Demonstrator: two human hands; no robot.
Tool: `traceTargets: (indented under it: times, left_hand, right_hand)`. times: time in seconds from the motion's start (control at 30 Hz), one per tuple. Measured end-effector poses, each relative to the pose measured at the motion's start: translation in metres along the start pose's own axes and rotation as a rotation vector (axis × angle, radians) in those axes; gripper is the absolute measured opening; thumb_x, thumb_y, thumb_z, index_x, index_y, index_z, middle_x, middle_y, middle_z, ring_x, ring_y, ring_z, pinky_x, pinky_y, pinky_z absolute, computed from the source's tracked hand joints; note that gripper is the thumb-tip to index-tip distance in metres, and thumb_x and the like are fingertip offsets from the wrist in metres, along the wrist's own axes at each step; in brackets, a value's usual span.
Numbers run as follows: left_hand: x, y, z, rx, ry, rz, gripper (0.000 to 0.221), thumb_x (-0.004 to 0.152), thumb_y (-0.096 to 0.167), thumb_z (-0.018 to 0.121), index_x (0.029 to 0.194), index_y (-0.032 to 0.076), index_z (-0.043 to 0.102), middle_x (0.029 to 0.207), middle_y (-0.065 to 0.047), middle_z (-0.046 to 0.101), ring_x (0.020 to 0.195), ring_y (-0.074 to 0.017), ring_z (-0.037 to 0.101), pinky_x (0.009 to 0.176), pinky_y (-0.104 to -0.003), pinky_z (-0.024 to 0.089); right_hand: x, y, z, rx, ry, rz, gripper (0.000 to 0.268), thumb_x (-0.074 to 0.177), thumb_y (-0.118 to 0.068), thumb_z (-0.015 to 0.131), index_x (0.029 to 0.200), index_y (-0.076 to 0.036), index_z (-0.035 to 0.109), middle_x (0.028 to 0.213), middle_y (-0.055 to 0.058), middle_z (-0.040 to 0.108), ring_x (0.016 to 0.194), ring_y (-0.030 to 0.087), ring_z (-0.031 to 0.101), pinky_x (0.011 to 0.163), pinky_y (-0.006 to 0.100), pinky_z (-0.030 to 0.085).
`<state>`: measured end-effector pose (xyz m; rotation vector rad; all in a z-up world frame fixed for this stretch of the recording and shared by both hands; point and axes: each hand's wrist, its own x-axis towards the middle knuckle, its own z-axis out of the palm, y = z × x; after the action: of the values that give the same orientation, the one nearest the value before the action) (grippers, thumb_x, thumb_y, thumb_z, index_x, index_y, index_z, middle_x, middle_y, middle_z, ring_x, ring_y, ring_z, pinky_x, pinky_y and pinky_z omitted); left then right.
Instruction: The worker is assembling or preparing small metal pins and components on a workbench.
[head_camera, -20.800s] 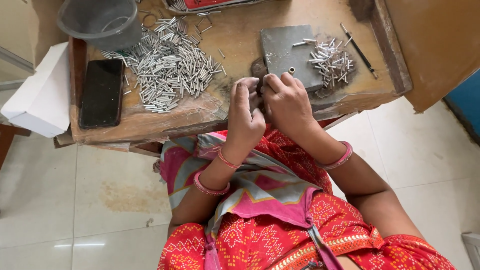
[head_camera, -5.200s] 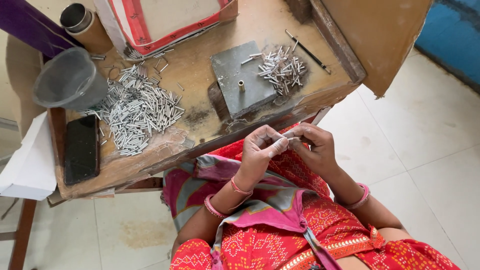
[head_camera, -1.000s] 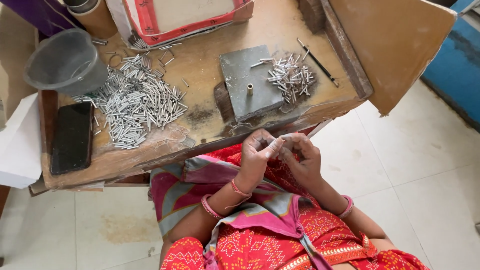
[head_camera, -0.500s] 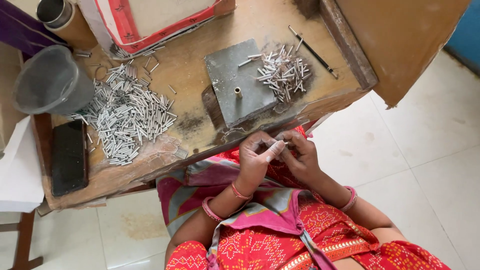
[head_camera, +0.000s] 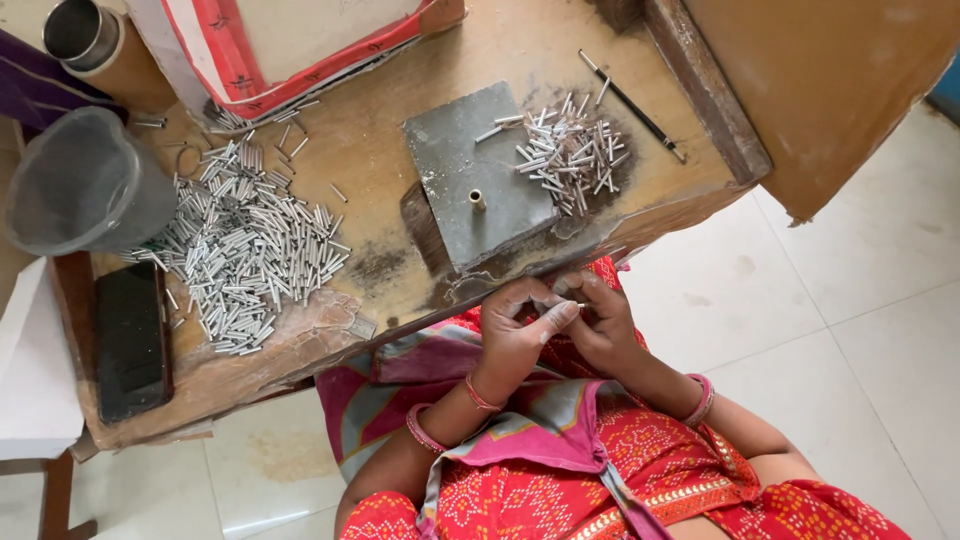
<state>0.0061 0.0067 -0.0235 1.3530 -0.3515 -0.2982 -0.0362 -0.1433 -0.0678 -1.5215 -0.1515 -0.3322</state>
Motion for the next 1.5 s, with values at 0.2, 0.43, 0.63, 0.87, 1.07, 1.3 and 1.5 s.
traceTargets:
  times: [0.2,0.43,0.63,0.87,1.07,1.3,1.5]
  left_hand:
    - [0.001,0.007,0.001,-0.027,-0.038,0.017,0.012,0.092,0.003,0.078,0.089,0.004,0.066,0.088,0.003,0.068,0.084,-0.0037,0.060,0.077,-0.021,0.051]
    - [0.001,0.005,-0.002,0.037,-0.050,0.046,0.012,0.092,0.003,0.078,0.089,0.003,0.066,0.085,0.003,0.065,0.080,-0.0037,0.058,0.074,-0.022,0.050]
    - [-0.001,-0.001,-0.002,-0.045,-0.045,-0.058,0.013,0.092,0.004,0.077,0.090,0.003,0.065,0.084,0.002,0.068,0.075,-0.0038,0.059,0.068,-0.021,0.049]
    - [0.001,0.001,-0.004,0.062,-0.058,0.065,0.013,0.092,0.003,0.078,0.091,0.002,0.066,0.087,-0.001,0.068,0.080,-0.0058,0.060,0.072,-0.023,0.050]
    - [0.000,0.009,-0.005,0.040,-0.057,0.019,0.011,0.092,0.004,0.079,0.091,0.003,0.068,0.084,0.001,0.067,0.078,-0.0056,0.061,0.070,-0.022,0.049]
    - [-0.004,0.016,-0.004,-0.120,-0.058,-0.036,0.011,0.099,0.007,0.074,0.093,0.005,0.065,0.082,0.003,0.063,0.073,-0.0040,0.056,0.067,-0.021,0.047]
    - [-0.006,0.021,-0.001,-0.207,-0.030,-0.058,0.012,0.099,0.009,0.072,0.091,0.006,0.064,0.082,0.003,0.065,0.070,-0.0040,0.057,0.063,-0.021,0.047]
  right_hand:
    - [-0.002,0.009,-0.001,0.057,-0.038,0.035,0.016,0.100,0.004,0.058,0.116,0.000,0.056,0.095,0.004,0.064,0.086,0.009,0.061,0.077,0.023,0.049]
    - [-0.006,0.023,-0.003,0.071,-0.036,0.041,0.017,0.100,0.002,0.057,0.117,0.002,0.057,0.094,0.004,0.059,0.084,0.009,0.056,0.075,0.023,0.047]
    - [-0.007,0.034,-0.005,0.171,-0.057,0.021,0.015,0.101,-0.002,0.057,0.116,0.002,0.054,0.098,0.005,0.059,0.087,0.010,0.060,0.076,0.024,0.049]
    - [-0.006,0.033,-0.001,0.114,-0.016,-0.014,0.021,0.102,-0.006,0.059,0.121,0.001,0.055,0.099,0.007,0.065,0.089,0.011,0.063,0.078,0.026,0.051]
    - [0.018,-0.031,-0.020,-0.074,0.011,-0.234,0.028,0.093,0.001,0.066,0.120,0.000,0.058,0.109,0.015,0.066,0.094,0.019,0.066,0.085,0.030,0.054]
    - [0.024,-0.074,-0.018,-0.294,-0.084,-0.346,0.023,0.090,0.007,0.072,0.111,0.001,0.065,0.103,0.017,0.069,0.089,0.022,0.069,0.080,0.031,0.056]
    - [0.013,-0.074,-0.010,0.134,0.096,-0.285,0.040,0.092,-0.003,0.070,0.127,-0.004,0.050,0.105,0.009,0.065,0.091,0.015,0.064,0.085,0.029,0.055]
